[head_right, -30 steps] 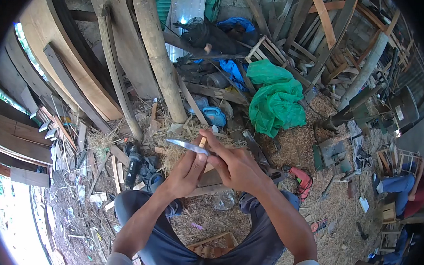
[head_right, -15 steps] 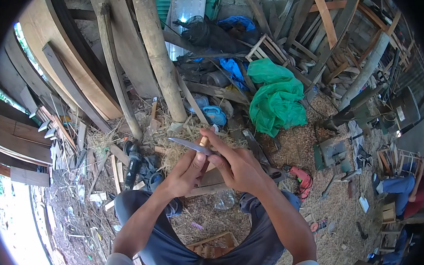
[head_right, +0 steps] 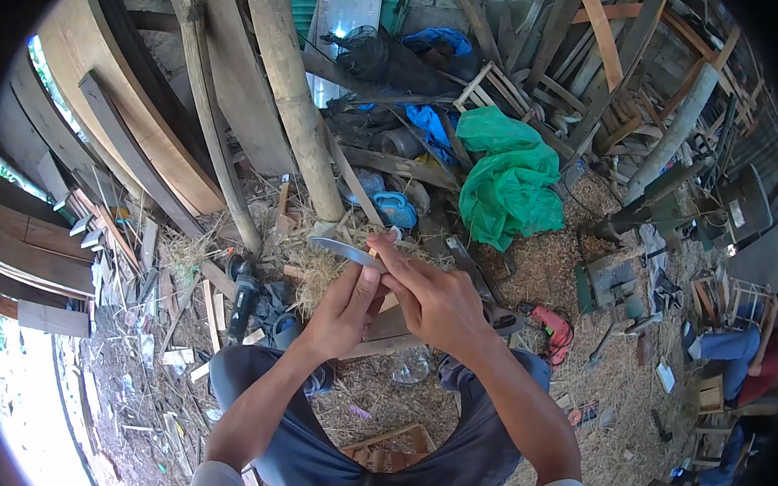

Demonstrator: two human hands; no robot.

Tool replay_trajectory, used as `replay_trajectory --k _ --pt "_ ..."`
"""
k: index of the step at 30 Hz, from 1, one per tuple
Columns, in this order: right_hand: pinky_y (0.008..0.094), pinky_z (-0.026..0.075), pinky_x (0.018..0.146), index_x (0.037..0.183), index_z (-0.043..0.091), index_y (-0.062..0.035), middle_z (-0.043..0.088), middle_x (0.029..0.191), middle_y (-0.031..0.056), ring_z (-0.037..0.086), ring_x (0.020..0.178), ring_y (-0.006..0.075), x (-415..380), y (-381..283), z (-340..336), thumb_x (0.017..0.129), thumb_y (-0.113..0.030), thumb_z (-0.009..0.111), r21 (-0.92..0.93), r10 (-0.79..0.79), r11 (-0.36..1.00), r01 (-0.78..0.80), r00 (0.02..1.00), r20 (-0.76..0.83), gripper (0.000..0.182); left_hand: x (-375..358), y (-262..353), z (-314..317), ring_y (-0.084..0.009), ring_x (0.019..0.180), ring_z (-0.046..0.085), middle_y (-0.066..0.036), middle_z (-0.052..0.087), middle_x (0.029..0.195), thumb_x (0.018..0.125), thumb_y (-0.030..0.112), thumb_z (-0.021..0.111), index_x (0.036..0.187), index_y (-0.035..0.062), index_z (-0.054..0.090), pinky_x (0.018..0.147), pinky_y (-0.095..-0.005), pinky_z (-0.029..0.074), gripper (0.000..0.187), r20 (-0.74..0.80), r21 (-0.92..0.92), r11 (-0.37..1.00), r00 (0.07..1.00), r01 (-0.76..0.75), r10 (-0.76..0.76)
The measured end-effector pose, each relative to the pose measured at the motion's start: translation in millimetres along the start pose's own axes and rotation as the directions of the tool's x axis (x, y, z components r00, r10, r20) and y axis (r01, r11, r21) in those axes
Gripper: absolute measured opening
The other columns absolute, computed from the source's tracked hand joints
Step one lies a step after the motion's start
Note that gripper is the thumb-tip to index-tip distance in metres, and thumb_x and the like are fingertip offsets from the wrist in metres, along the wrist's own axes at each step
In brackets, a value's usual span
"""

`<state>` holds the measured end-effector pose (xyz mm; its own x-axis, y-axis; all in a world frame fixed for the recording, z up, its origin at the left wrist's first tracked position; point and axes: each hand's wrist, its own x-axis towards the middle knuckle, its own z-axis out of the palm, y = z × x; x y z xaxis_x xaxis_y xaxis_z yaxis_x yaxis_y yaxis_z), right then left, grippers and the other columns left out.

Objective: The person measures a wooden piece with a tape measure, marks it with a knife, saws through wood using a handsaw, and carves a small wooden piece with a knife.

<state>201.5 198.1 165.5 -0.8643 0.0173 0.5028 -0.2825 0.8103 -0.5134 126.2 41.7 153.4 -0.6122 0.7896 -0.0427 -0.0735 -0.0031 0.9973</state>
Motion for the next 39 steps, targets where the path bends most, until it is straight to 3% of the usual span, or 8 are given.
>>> replay_trajectory --k 7,15,17,21,27,34,36,39 --pt "0.0386 0.049 0.049 0.142 0.048 -0.0171 0.067 0.082 0.0110 0.065 0.061 0.0302 -2.6 -0.1 -1.1 0.088 -0.007 0.063 -0.070 0.027 0.997 -0.023 0.998 0.056 0.057 0.2 -4.9 -1.6 -0.0200 0.076 0.059 -0.017 0.061 0.087 0.107 0.030 0.035 0.145 0.0008 0.034 0.073 -0.0353 0.047 0.048 -0.003 0.067 0.997 0.999 -0.044 0.044" --pt "0.0369 0.051 0.053 0.138 0.053 -0.0106 0.068 0.084 0.0126 0.066 0.062 0.0274 -4.7 3.0 2.0 0.092 -0.007 0.061 0.011 0.005 1.000 -0.005 1.000 -0.029 0.047 -3.7 1.5 0.4 -0.0285 0.087 0.063 -0.021 0.064 0.097 0.106 0.033 0.034 0.147 0.0030 0.029 0.082 -0.0372 0.046 0.051 0.023 0.197 0.980 1.000 0.000 -0.005" --pt "0.0338 0.053 0.061 0.132 0.056 -0.0036 0.069 0.094 0.0167 0.069 0.069 0.0232 -6.3 6.8 6.7 0.095 -0.009 0.059 0.355 0.155 0.927 -0.117 0.985 -0.080 0.038 -1.6 1.6 -1.1 -0.0305 0.089 0.064 -0.022 0.064 0.098 0.106 0.034 0.033 0.147 0.0032 0.029 0.083 -0.0385 0.046 0.051 0.026 0.208 0.976 0.998 -0.058 0.054" --pt "0.0332 0.054 0.070 0.129 0.057 0.0009 0.068 0.108 0.0213 0.071 0.082 0.0216 -0.8 0.3 -14.2 0.097 -0.010 0.057 0.417 0.426 0.789 -0.451 0.891 0.157 0.034 -0.7 9.2 -6.7 -0.0382 0.094 0.065 -0.026 0.064 0.101 0.106 0.036 0.032 0.147 0.0022 0.029 0.088 -0.0421 0.046 0.053 0.043 0.227 0.970 0.996 -0.089 0.082" --pt "0.0386 0.054 0.071 0.140 0.049 -0.0061 0.065 0.115 0.0219 0.068 0.091 0.0373 3.2 -3.7 -8.0 0.095 -0.007 0.057 0.280 0.016 0.960 -0.017 1.000 0.004 0.046 -1.8 14.3 -7.1 -0.0423 0.091 0.063 -0.029 0.062 0.096 0.106 0.033 0.035 0.136 -0.0023 0.039 0.082 -0.0450 0.046 0.046 0.070 0.301 0.953 0.997 -0.036 0.015" --pt "0.0409 0.053 0.061 0.142 0.047 -0.0123 0.069 0.103 0.0185 0.069 0.077 0.0347 0.2 0.2 -11.9 0.091 -0.006 0.060 0.142 0.034 0.989 -0.043 0.997 0.066 0.053 -0.4 3.6 -5.6 -0.0425 0.093 0.062 -0.029 0.062 0.098 0.106 0.031 0.034 0.133 -0.0019 0.042 0.081 -0.0455 0.046 0.043 0.065 0.295 0.952 0.996 -0.078 0.061" --pt "0.0404 0.053 0.060 0.143 0.046 -0.0137 0.070 0.102 0.0178 0.069 0.075 0.0343 -1.2 1.3 -11.7 0.090 -0.006 0.061 0.140 0.035 0.989 -0.045 0.996 0.076 0.056 5.2 -12.1 0.2 -0.0427 0.096 0.062 -0.028 0.062 0.100 0.106 0.031 0.034 0.131 -0.0025 0.043 0.083 -0.0458 0.045 0.043 -0.005 0.331 0.880 0.932 -0.341 0.363" --pt "0.0404 0.053 0.059 0.143 0.046 -0.0141 0.070 0.100 0.0165 0.068 0.075 0.0344 -1.7 4.2 -7.2 0.090 -0.006 0.062 0.136 -0.007 0.991 0.005 1.000 0.020 0.056 1.8 -5.5 1.9 -0.0424 0.098 0.062 -0.027 0.063 0.101 0.106 0.032 0.033 0.128 -0.0034 0.044 0.084 -0.0459 0.045 0.043 0.002 0.275 0.918 0.955 -0.287 0.298"
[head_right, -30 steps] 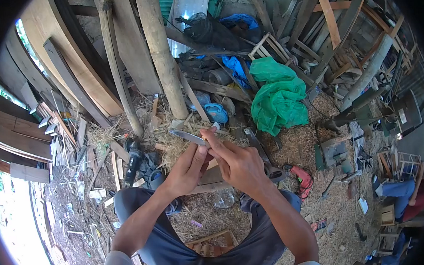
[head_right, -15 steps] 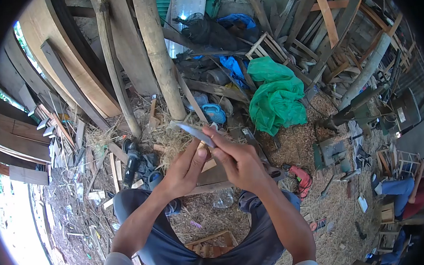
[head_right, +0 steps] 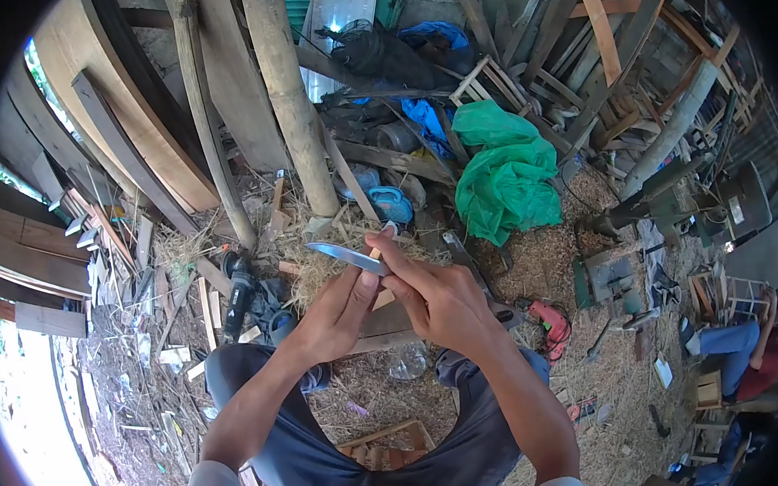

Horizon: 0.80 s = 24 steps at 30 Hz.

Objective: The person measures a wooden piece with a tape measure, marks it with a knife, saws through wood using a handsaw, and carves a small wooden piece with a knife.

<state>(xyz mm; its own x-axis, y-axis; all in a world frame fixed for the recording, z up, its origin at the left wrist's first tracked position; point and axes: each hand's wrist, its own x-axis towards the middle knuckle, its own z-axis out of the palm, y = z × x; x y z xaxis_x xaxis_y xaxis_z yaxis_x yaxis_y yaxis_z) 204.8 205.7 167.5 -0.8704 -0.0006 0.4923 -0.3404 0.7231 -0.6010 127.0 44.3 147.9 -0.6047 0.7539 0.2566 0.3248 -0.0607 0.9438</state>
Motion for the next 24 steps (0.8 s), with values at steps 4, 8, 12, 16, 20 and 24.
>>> replay_trajectory --k 4,8,12,16,20,24 --pt "0.0399 0.053 0.058 0.142 0.047 -0.0145 0.070 0.099 0.0153 0.069 0.075 0.0341 0.4 -0.8 -0.5 0.090 -0.006 0.062 -0.033 0.017 0.999 -0.016 1.000 0.013 0.055 1.0 14.5 -9.3 -0.0419 0.098 0.062 -0.027 0.063 0.100 0.107 0.031 0.032 0.126 -0.0031 0.045 0.084 -0.0451 0.045 0.041 0.121 0.011 0.977 0.970 0.212 -0.211" --pt "0.0395 0.053 0.056 0.141 0.048 -0.0147 0.070 0.100 0.0151 0.069 0.074 0.0333 -0.1 1.2 0.4 0.089 -0.008 0.063 -0.068 -0.004 0.998 0.004 1.000 0.011 0.055 -0.9 9.5 -7.7 -0.0411 0.091 0.062 -0.026 0.062 0.095 0.107 0.031 0.032 0.123 -0.0016 0.046 0.080 -0.0446 0.045 0.039 0.104 0.042 0.973 0.967 0.229 -0.232" --pt "0.0390 0.052 0.053 0.141 0.048 -0.0152 0.070 0.094 0.0143 0.068 0.068 0.0323 -2.2 2.8 1.0 0.089 -0.008 0.063 -0.115 0.013 0.993 -0.010 1.000 0.020 0.055 0.4 11.8 -6.1 -0.0386 0.085 0.061 -0.024 0.061 0.091 0.107 0.030 0.033 0.120 -0.0013 0.046 0.077 -0.0438 0.045 0.037 0.086 0.028 0.972 0.968 0.235 -0.237" --pt "0.0386 0.051 0.052 0.141 0.048 -0.0150 0.070 0.091 0.0139 0.067 0.066 0.0319 -1.8 4.1 1.7 0.089 -0.008 0.063 -0.130 -0.014 0.991 0.015 1.000 0.002 0.055 1.0 13.1 -5.3 -0.0367 0.082 0.061 -0.022 0.061 0.090 0.107 0.030 0.033 0.121 -0.0009 0.045 0.077 -0.0425 0.046 0.036 0.088 0.005 0.970 0.966 0.244 -0.244" --pt "0.0386 0.051 0.052 0.141 0.049 -0.0137 0.070 0.090 0.0145 0.067 0.066 0.0321 -0.6 3.9 2.6 0.090 -0.007 0.062 -0.137 -0.012 0.991 0.011 1.000 -0.001 0.053 1.2 9.6 -3.4 -0.0328 0.079 0.059 -0.020 0.061 0.087 0.107 0.030 0.033 0.125 -0.0008 0.044 0.075 -0.0414 0.045 0.037 0.079 -0.032 0.973 0.971 0.227 -0.224" --pt "0.0388 0.052 0.053 0.140 0.049 -0.0123 0.069 0.089 0.0148 0.067 0.066 0.0325 1.3 4.5 5.0 0.090 -0.006 0.060 -0.121 -0.030 0.992 0.027 0.999 -0.028 0.052 1.6 10.6 -3.1 -0.0298 0.077 0.058 -0.018 0.060 0.086 0.107 0.030 0.033 0.129 -0.0020 0.042 0.074 -0.0401 0.045 0.040 0.078 -0.043 0.968 0.967 0.248 -0.244"
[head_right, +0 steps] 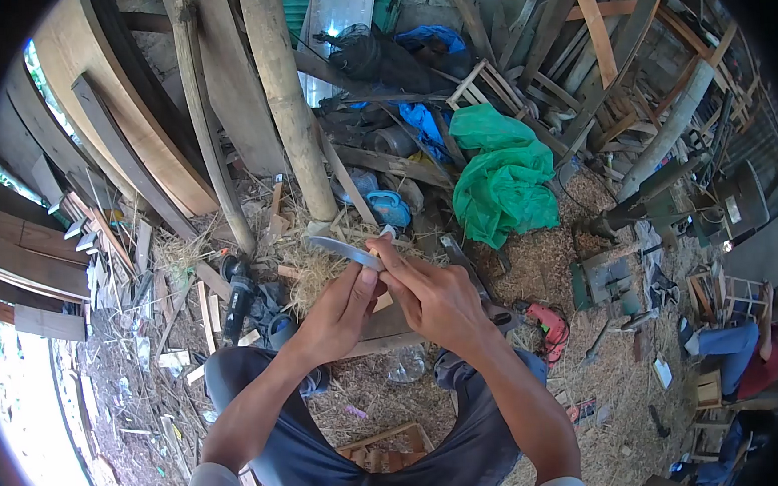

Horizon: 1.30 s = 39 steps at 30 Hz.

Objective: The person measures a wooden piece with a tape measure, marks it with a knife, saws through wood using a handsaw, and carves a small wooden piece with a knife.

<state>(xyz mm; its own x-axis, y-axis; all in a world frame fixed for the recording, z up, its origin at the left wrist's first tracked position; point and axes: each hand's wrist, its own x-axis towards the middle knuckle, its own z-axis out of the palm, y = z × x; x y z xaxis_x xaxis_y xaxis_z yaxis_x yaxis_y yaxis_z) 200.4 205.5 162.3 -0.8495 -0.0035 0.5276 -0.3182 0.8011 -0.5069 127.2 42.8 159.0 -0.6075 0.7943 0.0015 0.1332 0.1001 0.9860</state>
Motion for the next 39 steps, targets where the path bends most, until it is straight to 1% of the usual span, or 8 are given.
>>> replay_trajectory --k 15,18,22,24,28,31,37,39 --pt "0.0357 0.053 0.062 0.126 0.056 0.0038 0.068 0.099 0.0239 0.071 0.078 0.0340 -0.1 -12.0 -0.2 0.092 0.000 0.058 0.054 0.155 0.986 -0.156 0.988 0.023 0.033 2.2 -0.4 -0.6 -0.0324 0.081 0.063 -0.021 0.064 0.088 0.107 0.032 0.031 0.140 -0.0019 0.035 0.077 -0.0406 0.046 0.047 0.026 0.005 1.000 0.999 0.028 -0.028" --pt "0.0406 0.053 0.056 0.131 0.054 -0.0038 0.069 0.090 0.0189 0.067 0.070 0.0354 -3.3 3.7 11.0 0.093 -0.006 0.059 0.052 0.110 0.993 -0.102 0.979 -0.172 0.038 -0.3 3.2 3.1 -0.0350 0.082 0.063 -0.023 0.065 0.090 0.107 0.031 0.031 0.142 -0.0008 0.033 0.077 -0.0425 0.046 0.048 0.002 0.122 0.992 0.999 -0.034 0.034" --pt "0.0378 0.053 0.059 0.129 0.054 -0.0019 0.068 0.088 0.0200 0.068 0.071 0.0361 -2.0 7.9 7.1 0.096 -0.009 0.057 0.038 0.098 0.995 -0.094 0.987 -0.125 0.034 0.3 1.5 -0.2 -0.0392 0.089 0.064 -0.027 0.065 0.096 0.107 0.031 0.032 0.145 0.0012 0.032 0.081 -0.0436 0.046 0.048 0.029 0.114 0.993 1.000 -0.001 -0.003" --pt "0.0359 0.053 0.067 0.130 0.053 -0.0012 0.068 0.092 0.0222 0.069 0.079 0.0370 0.5 7.2 4.6 0.098 -0.011 0.054 0.160 0.294 0.949 -0.272 0.947 -0.132 0.033 1.5 -0.8 2.0 -0.0271 0.081 0.062 -0.018 0.059 0.083 0.106 0.031 0.033 0.148 0.0054 0.033 0.078 -0.0362 0.046 0.049 -0.019 0.136 0.978 0.986 -0.159 0.163" --pt "0.0355 0.051 0.072 0.130 0.052 -0.0020 0.066 0.096 0.0247 0.068 0.086 0.0386 2.6 -4.6 -4.1 0.100 -0.015 0.049 0.186 0.350 0.926 -0.329 0.932 -0.093 0.032 -0.4 5.8 -5.7 -0.0303 0.081 0.061 -0.019 0.059 0.083 0.106 0.033 0.033 0.148 0.0075 0.033 0.080 -0.0371 0.045 0.049 0.010 0.120 0.991 0.998 -0.057 0.056" --pt "0.0368 0.050 0.074 0.131 0.052 -0.0032 0.066 0.100 0.0250 0.068 0.089 0.0363 2.1 -8.6 -4.7 0.101 -0.020 0.048 0.211 0.389 0.901 -0.379 0.921 -0.005 0.034 0.4 8.8 -6.5 -0.0445 0.114 0.057 -0.034 0.057 0.120 0.106 0.033 0.030 0.147 0.0028 0.031 0.098 -0.0432 0.041 0.051 0.046 0.130 0.992 0.999 -0.002 -0.004" --pt "0.0353 0.049 0.070 0.134 0.050 -0.0078 0.065 0.082 0.0164 0.064 0.072 0.0271 3.0 1.0 -16.1 0.102 -0.025 0.047 0.435 0.608 0.653 -0.620 0.772 0.186 0.037 -0.1 1.0 -6.7 -0.0434 0.104 0.061 -0.031 0.059 0.115 0.106 0.027 0.032 0.148 0.0029 0.029 0.094 -0.0438 0.042 0.048 0.025 0.077 0.997 0.999 -0.032 0.030" --pt "0.0344 0.046 0.062 0.138 0.048 -0.0098 0.058 0.067 0.0127 0.058 0.060 0.0229 -1.1 5.6 -9.5 0.101 -0.023 0.049 0.263 0.416 0.879 -0.398 0.909 -0.015 0.039 1.7 2.3 -8.3 -0.0428 0.101 0.061 -0.030 0.060 0.112 0.104 0.026 0.036 0.148 0.0020 0.028 0.092 -0.0442 0.043 0.050 -0.029 0.137 0.985 0.993 -0.107 0.112"
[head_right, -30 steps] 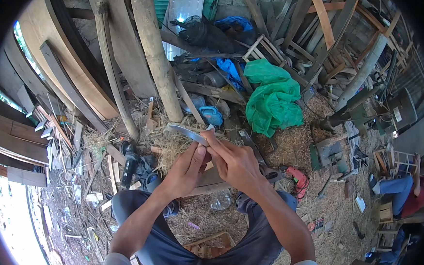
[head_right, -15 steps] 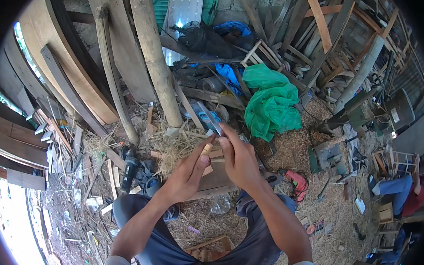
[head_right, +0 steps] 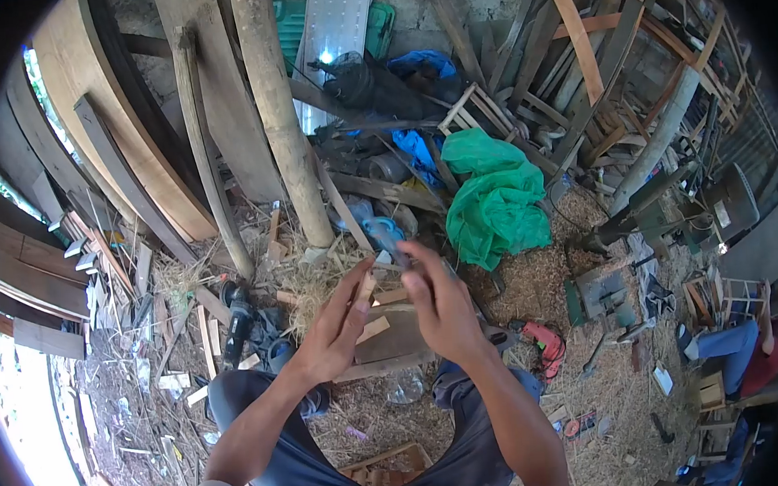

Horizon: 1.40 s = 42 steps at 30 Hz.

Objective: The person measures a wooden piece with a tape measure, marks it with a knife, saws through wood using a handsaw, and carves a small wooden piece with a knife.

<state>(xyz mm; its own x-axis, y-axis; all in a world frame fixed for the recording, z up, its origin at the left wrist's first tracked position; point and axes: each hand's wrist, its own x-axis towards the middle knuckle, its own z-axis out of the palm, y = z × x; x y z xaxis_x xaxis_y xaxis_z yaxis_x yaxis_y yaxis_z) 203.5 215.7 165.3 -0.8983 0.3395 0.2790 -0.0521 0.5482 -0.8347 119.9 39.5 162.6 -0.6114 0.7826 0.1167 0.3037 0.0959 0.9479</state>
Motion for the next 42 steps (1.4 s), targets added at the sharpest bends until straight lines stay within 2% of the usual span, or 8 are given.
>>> replay_trajectory --k 4,7,16,18,25,35,37,42 --pt "0.0365 0.045 0.056 0.142 0.045 -0.0114 0.056 0.062 0.0140 0.058 0.054 0.0259 -4.6 -7.6 1.9 0.099 -0.020 0.053 -0.071 -0.125 0.989 0.129 0.990 0.061 0.044 -1.1 5.5 -1.3 -0.0432 0.101 0.061 -0.031 0.059 0.112 0.102 0.025 0.042 0.148 0.0010 0.027 0.090 -0.0441 0.045 0.053 -0.001 -0.008 0.998 0.998 0.060 -0.060" --pt "0.0440 0.045 0.052 0.147 0.040 -0.0144 0.059 0.063 0.0182 0.060 0.057 0.0383 -6.7 -6.2 8.2 0.095 -0.017 0.058 -0.151 -0.223 0.959 0.241 0.967 0.127 0.055 -1.4 -2.5 1.9 -0.0442 0.106 0.060 -0.032 0.058 0.117 0.101 0.022 0.046 0.148 0.0005 0.027 0.090 -0.0441 0.046 0.055 -0.035 0.000 1.000 0.999 0.015 -0.015" --pt "0.0428 0.046 0.050 0.145 0.044 -0.0161 0.059 0.061 0.0154 0.060 0.052 0.0336 -5.5 -3.6 3.1 0.095 -0.022 0.059 -0.238 -0.235 0.932 0.273 0.956 0.176 0.053 0.2 -13.2 0.4 -0.0431 0.109 0.060 -0.028 0.057 0.124 0.100 0.027 0.052 0.150 0.0064 0.028 0.088 -0.0446 0.049 0.060 -0.073 0.102 0.992 0.994 -0.077 0.084" --pt "0.0429 0.046 0.050 0.145 0.043 -0.0163 0.059 0.060 0.0154 0.059 0.051 0.0337 -4.9 -6.4 1.8 0.095 -0.022 0.059 -0.224 -0.234 0.936 0.270 0.956 0.175 0.053 -0.5 -6.4 -1.7 -0.0241 0.098 0.065 -0.017 0.067 0.107 0.097 0.016 0.057 0.148 0.0015 0.030 0.082 -0.0315 0.049 0.059 -0.061 0.182 0.983 0.998 0.005 0.007" --pt "0.0434 0.045 0.050 0.146 0.042 -0.0161 0.060 0.063 0.0154 0.059 0.052 0.0349 -3.9 -4.6 0.7 0.095 -0.021 0.059 -0.210 -0.247 0.935 0.285 0.950 0.190 0.054 2.0 -16.5 0.6 -0.0158 0.083 0.063 -0.015 0.065 0.112 0.095 0.016 0.062 0.147 0.0009 0.034 0.072 -0.0288 0.048 0.061 -0.146 0.188 0.964 0.965 -0.189 0.218" --pt "0.0405 0.050 0.054 0.142 0.048 -0.0167 0.069 0.081 0.0155 0.065 0.061 0.0338 -4.0 -3.7 6.8 0.093 -0.015 0.061 -0.195 -0.325 0.922 0.336 0.942 0.086 0.051 2.3 -8.0 -0.6 -0.0200 0.108 0.062 -0.017 0.062 0.122 0.095 0.016 0.063 0.145 -0.0022 0.036 0.090 -0.0316 0.047 0.060 -0.096 0.078 0.996 0.995 -0.032 0.039" --pt "0.0376 0.053 0.065 0.139 0.050 -0.0097 0.068 0.098 0.0236 0.068 0.078 0.0392 -5.1 -12.0 3.4 0.093 -0.010 0.059 -0.196 -0.182 0.958 0.210 0.971 0.153 0.047 2.8 -12.5 1.2 -0.0206 0.111 0.061 -0.017 0.062 0.123 0.095 0.016 0.063 0.145 -0.0027 0.036 0.093 -0.0321 0.046 0.059 -0.099 0.056 0.998 0.994 -0.038 0.044" --pt "0.0363 0.049 0.057 0.138 0.053 -0.0122 0.066 0.081 0.0193 0.066 0.064 0.0315 -6.2 -10.6 9.6 0.093 -0.011 0.060 -0.158 -0.162 0.971 0.179 0.981 0.111 0.046 2.4 -13.7 2.7 -0.0224 0.117 0.059 -0.017 0.060 0.127 0.095 0.014 0.061 0.143 -0.0052 0.038 0.097 -0.0343 0.045 0.056 -0.131 0.040 0.995 0.987 -0.092 0.097"
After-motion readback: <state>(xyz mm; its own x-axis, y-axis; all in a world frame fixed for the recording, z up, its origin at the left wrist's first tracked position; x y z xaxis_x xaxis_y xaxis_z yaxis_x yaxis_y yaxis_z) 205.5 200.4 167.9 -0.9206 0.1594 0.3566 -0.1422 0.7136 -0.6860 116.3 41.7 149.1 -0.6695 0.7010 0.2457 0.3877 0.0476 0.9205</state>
